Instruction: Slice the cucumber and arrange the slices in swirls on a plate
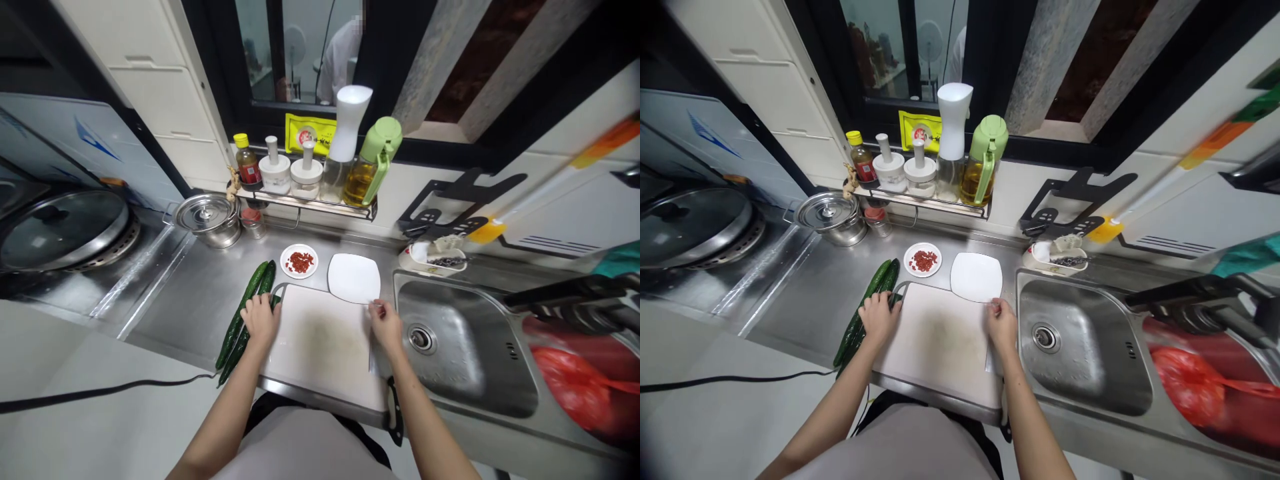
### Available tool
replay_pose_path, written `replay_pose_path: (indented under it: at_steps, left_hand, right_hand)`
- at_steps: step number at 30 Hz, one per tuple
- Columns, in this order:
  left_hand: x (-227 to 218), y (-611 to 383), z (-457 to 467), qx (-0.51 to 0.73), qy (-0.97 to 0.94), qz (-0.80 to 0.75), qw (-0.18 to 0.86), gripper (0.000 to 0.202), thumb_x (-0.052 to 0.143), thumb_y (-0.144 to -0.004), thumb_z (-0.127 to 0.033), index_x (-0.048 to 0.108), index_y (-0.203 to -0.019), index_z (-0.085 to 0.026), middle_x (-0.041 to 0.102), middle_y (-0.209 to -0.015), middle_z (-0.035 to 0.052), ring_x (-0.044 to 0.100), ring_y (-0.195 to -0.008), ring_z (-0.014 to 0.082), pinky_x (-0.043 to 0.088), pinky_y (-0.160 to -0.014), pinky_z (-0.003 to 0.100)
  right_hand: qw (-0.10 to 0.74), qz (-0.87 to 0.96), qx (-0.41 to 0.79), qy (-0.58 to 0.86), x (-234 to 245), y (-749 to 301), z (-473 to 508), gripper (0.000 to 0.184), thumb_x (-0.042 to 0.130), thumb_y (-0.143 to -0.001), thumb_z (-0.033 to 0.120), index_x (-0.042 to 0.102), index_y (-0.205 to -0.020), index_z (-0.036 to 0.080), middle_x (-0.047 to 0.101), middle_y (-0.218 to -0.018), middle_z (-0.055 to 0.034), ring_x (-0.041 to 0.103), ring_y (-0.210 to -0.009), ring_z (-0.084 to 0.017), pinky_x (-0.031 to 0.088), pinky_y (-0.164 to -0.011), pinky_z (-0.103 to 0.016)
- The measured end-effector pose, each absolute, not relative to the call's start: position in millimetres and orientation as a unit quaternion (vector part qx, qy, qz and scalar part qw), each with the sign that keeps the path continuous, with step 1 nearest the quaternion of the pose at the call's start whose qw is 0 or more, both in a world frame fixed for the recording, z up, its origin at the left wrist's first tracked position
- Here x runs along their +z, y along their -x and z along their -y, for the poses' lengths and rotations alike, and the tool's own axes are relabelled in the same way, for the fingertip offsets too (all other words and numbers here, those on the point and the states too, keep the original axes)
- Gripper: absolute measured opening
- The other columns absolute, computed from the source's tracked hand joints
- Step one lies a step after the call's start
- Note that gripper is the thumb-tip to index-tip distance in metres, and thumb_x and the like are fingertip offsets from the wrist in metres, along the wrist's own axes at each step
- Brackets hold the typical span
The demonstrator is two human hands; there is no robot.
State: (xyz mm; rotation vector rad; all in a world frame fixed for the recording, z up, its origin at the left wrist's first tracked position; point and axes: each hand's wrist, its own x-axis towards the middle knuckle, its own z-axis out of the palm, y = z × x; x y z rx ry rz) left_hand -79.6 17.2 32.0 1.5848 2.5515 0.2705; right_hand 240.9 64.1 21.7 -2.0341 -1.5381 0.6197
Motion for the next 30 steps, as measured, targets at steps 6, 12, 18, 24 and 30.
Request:
replay_pose_path:
  at_steps: [6, 12, 18, 24, 30]
  left_hand:
    - [25, 84, -27, 0.052, -0.541, -0.837, 0.055, 0.037, 0.057, -0.083, -0.048, 0.067, -0.102, -0.018, 0.059, -0.105, 0.0142, 0.046, -0.104, 0.0325, 0.032, -0.086, 0.044]
    - [19, 82, -22, 0.085, -0.534, -0.838, 0.073, 0.028, 0.054, -0.087, -0.038, 0.067, -0.102, -0.018, 0.059, -0.107, 0.0139, 0.048, -0.105, 0.0314, 0.032, -0.087, 0.044]
    - [19, 84, -16, 0.249, -0.508, -0.809, 0.162, 0.026, 0.046, -0.090, -0.029, 0.060, -0.109, -0.020, 0.063, -0.109, 0.0111, 0.051, -0.107, 0.0276, 0.034, -0.093, 0.043]
    - [29, 90, -21, 0.427, -0.487, -0.732, 0.212, 0.027, 0.047, -0.088, -0.032, 0.056, -0.111, -0.020, 0.063, -0.098, 0.0064, 0.059, -0.094, 0.0200, 0.040, -0.092, 0.036]
    - [31, 122, -48, 0.466, -0.422, -0.761, 0.158, 0.026, 0.049, -0.086, -0.031, 0.056, -0.108, -0.019, 0.064, -0.096, 0.0068, 0.058, -0.095, 0.0208, 0.040, -0.094, 0.036]
  right_hand:
    - [0.265, 0.556, 0.223, 0.756, 28, -257, -19, 0.049, 0.043, -0.079, 0.052, 0.066, -0.102, 0.015, 0.064, -0.073, -0.0052, 0.056, -0.067, -0.019, 0.043, -0.069, -0.031]
    - [0.273, 0.547, 0.212, 0.762, 34, -260, 4, 0.049, 0.043, -0.077, 0.051, 0.067, -0.098, 0.015, 0.062, -0.069, -0.0046, 0.056, -0.065, -0.020, 0.043, -0.068, -0.031]
    - [0.285, 0.545, 0.220, 0.757, 34, -253, 12, 0.049, 0.043, -0.078, 0.050, 0.067, -0.102, 0.014, 0.064, -0.071, -0.0054, 0.056, -0.065, -0.020, 0.044, -0.068, -0.032]
    - [0.275, 0.546, 0.214, 0.762, 32, -247, 12, 0.046, 0.045, -0.079, 0.050, 0.068, -0.101, 0.017, 0.065, -0.071, -0.0053, 0.057, -0.063, -0.019, 0.044, -0.066, -0.031]
    - [0.277, 0.554, 0.223, 0.753, 32, -245, 7, 0.046, 0.044, -0.080, 0.051, 0.068, -0.099, 0.016, 0.064, -0.069, -0.0050, 0.056, -0.062, -0.019, 0.043, -0.064, -0.030]
